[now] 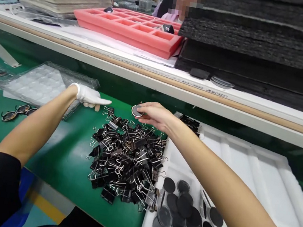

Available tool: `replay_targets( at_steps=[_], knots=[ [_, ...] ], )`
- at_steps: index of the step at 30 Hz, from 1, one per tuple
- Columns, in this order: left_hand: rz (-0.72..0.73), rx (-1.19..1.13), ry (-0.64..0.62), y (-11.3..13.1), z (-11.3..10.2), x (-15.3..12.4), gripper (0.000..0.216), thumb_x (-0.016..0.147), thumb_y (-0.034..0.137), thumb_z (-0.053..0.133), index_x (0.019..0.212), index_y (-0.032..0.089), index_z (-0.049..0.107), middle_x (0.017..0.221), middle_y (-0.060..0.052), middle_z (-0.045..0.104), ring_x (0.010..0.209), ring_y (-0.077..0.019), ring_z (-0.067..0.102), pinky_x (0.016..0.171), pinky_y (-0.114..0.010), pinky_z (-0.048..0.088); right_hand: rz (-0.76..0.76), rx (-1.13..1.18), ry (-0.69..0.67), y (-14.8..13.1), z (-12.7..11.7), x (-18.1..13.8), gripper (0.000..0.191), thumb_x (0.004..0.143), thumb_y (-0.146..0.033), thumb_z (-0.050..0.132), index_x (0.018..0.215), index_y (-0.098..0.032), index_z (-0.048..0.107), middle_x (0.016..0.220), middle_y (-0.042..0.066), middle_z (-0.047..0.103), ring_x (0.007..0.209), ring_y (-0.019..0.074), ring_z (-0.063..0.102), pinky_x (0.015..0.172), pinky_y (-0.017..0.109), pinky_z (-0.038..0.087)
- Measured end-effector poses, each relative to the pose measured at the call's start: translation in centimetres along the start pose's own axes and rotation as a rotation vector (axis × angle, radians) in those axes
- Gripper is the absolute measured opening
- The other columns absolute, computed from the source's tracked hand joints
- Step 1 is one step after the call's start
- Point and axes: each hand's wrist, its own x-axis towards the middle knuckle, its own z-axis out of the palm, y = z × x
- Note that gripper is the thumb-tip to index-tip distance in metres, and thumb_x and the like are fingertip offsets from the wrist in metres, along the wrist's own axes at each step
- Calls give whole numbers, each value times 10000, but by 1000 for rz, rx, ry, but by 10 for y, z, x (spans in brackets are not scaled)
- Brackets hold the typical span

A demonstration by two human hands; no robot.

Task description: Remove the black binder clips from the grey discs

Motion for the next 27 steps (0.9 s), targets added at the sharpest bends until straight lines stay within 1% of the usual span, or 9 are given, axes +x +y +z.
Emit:
replay_targets(
  at_steps=[2, 4, 5, 7, 11, 16, 19, 22, 27],
  knots=[
    [28, 35, 277, 9, 1, 4, 831, 866, 888, 353, 736, 181, 770, 650, -139, 683, 605, -273, 642, 686, -382, 486, 12, -68, 9, -6, 12, 30, 131, 985, -83, 659, 1036, -176, 737, 950, 62, 786, 694, 111, 680, 578, 195, 528],
    [45, -41, 634, 24, 13, 11, 824, 970, 769, 238, 893, 160, 788, 856, -193, 760, 843, -348, 727, 822, -425, 523, 19, -110, 23, -7, 21, 56, 160, 968, -70, 680, 1074, -180, 726, 943, 53, 777, 655, 104, 649, 508, 190, 452],
    [45, -75, 720, 33, 22, 16, 793, 1018, 681, 177, 1049, 163, 776, 1016, -198, 774, 988, -355, 730, 880, -428, 526, 25, -128, 29, -6, 26, 67, 169, 964, -63, 681, 1083, -178, 720, 936, 53, 771, 642, 102, 638, 496, 191, 433],
    [19, -115, 785, 47, 41, 27, 726, 1053, 573, 160, 1187, 148, 733, 1157, -214, 750, 1115, -374, 705, 943, -460, 522, 40, -153, 25, -3, 32, 86, 170, 971, -52, 656, 1076, -173, 713, 923, 52, 760, 628, 100, 630, 508, 196, 445],
    [-74, -170, 801, 52, 66, 46, 677, 1058, 545, 213, 1304, 115, 675, 1287, -268, 676, 1208, -445, 647, 998, -576, 490, 42, -142, -46, 2, 40, 106, 242, 1004, -33, 553, 1087, -203, 704, 979, 35, 750, 711, 101, 686, 611, 189, 544],
    [-110, -186, 779, 41, 70, 53, 673, 1063, 572, 214, 1347, 138, 643, 1320, -264, 646, 1249, -446, 602, 1022, -608, 463, 64, -148, -119, 6, 44, 114, 234, 958, -15, 594, 1075, -183, 707, 967, 54, 752, 805, 115, 723, 720, 186, 612],
    [-112, -186, 763, 39, 72, 51, 644, 1068, 546, 216, 1375, 150, 621, 1304, -261, 645, 1235, -439, 601, 1010, -608, 463, 62, -233, -116, 7, 44, 120, 186, 922, -20, 668, 998, -173, 742, 917, 55, 757, 703, 104, 685, 604, 171, 588],
    [-110, -175, 769, 39, 75, 47, 619, 1072, 510, 220, 1401, 152, 605, 1316, -252, 637, 1241, -440, 589, 1016, -614, 455, 32, -349, -103, 9, 45, 129, 137, 869, -35, 769, 830, -167, 769, 754, 40, 727, 589, 87, 604, 428, 130, 445],
    [-82, -70, 732, 39, 79, 43, 573, 1075, 409, 240, 1556, 212, 480, 1376, -225, 603, 1252, -424, 572, 1009, -602, 455, 10, -435, -144, 9, 54, 141, 222, 731, -32, 920, 716, -185, 760, 694, 26, 726, 542, 83, 603, 431, 145, 445]
  ],
)
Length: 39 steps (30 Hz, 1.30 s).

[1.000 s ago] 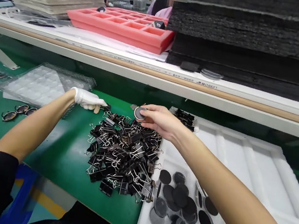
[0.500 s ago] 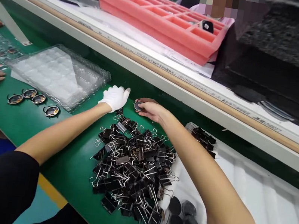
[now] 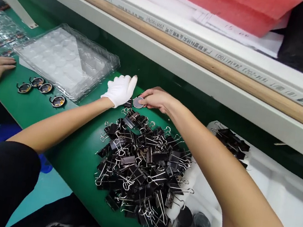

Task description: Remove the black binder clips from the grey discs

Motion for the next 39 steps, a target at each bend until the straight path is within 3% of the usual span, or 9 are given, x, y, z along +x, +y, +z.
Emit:
replay_targets(
  at_steps=[4, 11, 20, 25, 29, 32, 34, 36, 39],
  knots=[
    [65, 43, -8, -3, 3, 0, 576, 1070, 375, 254, 1617, 260, 395, 1424, -211, 570, 1261, -427, 550, 996, -611, 458, 25, -75, 6, -6, 3, 4, 218, 745, -69, 933, 722, -189, 753, 706, 26, 737, 518, 86, 639, 403, 138, 459],
    [72, 44, -30, -3, 2, -1, 581, 1076, 364, 254, 1649, 298, 321, 1439, -185, 551, 1269, -405, 536, 1026, -605, 437, 44, -76, -83, -6, -4, 7, 300, 639, -153, 1018, 813, -183, 776, 707, 49, 758, 621, 160, 745, 381, 143, 495],
    [46, -12, -47, -1, 0, -1, 548, 1090, 364, 309, 1631, 295, 358, 1412, -172, 560, 1289, -409, 523, 1070, -588, 400, 11, -17, -77, -1, 2, 18, 312, 635, -175, 1028, 870, -190, 822, 704, 81, 748, 735, 278, 784, 562, 328, 662],
    [3, -71, -38, -1, 1, 3, 530, 1095, 391, 295, 1589, 257, 431, 1388, -187, 592, 1290, -407, 544, 1076, -594, 395, 47, -36, -51, -1, 4, 16, 295, 658, -162, 1017, 872, -191, 816, 739, 76, 750, 761, 260, 780, 581, 309, 661],
    [-1, -224, 38, -5, 3, 4, 541, 1100, 455, 233, 1411, 204, 597, 1297, -174, 665, 1251, -373, 599, 1086, -560, 409, 87, 9, -30, -7, 9, 7, 249, 687, -88, 980, 816, -178, 786, 750, 68, 753, 699, 202, 755, 522, 236, 629],
    [89, -500, 174, -14, 2, -6, 600, 1110, 459, 137, 1193, 186, 665, 1207, -123, 713, 1181, -262, 648, 1080, -406, 444, 130, 82, -5, -15, 12, -3, 233, 733, 0, 913, 777, -160, 749, 740, 59, 749, 665, 152, 728, 501, 180, 607],
    [144, -598, 248, -22, 0, -18, 532, 1106, 479, 209, 1133, 195, 658, 1184, -102, 719, 1134, -224, 661, 1023, -333, 465, 127, 116, 2, -21, 13, -11, 236, 775, 37, 859, 761, -155, 722, 734, 52, 745, 676, 138, 727, 538, 178, 624],
    [147, -585, 224, -31, -2, -29, 478, 1081, 540, 314, 1068, 209, 660, 1088, -92, 728, 1038, -232, 676, 928, -325, 482, 96, 150, -2, -26, 14, -20, 238, 816, 54, 808, 766, -158, 709, 754, 47, 750, 708, 131, 737, 611, 190, 647],
    [100, -602, 97, -42, -5, -36, 596, 1062, 630, 288, 793, 215, 621, 802, -69, 689, 810, -224, 651, 760, -327, 458, 8, 203, -2, -28, 16, -34, 213, 882, 35, 745, 825, -169, 726, 820, 37, 767, 765, 112, 742, 721, 194, 650]
  ],
)
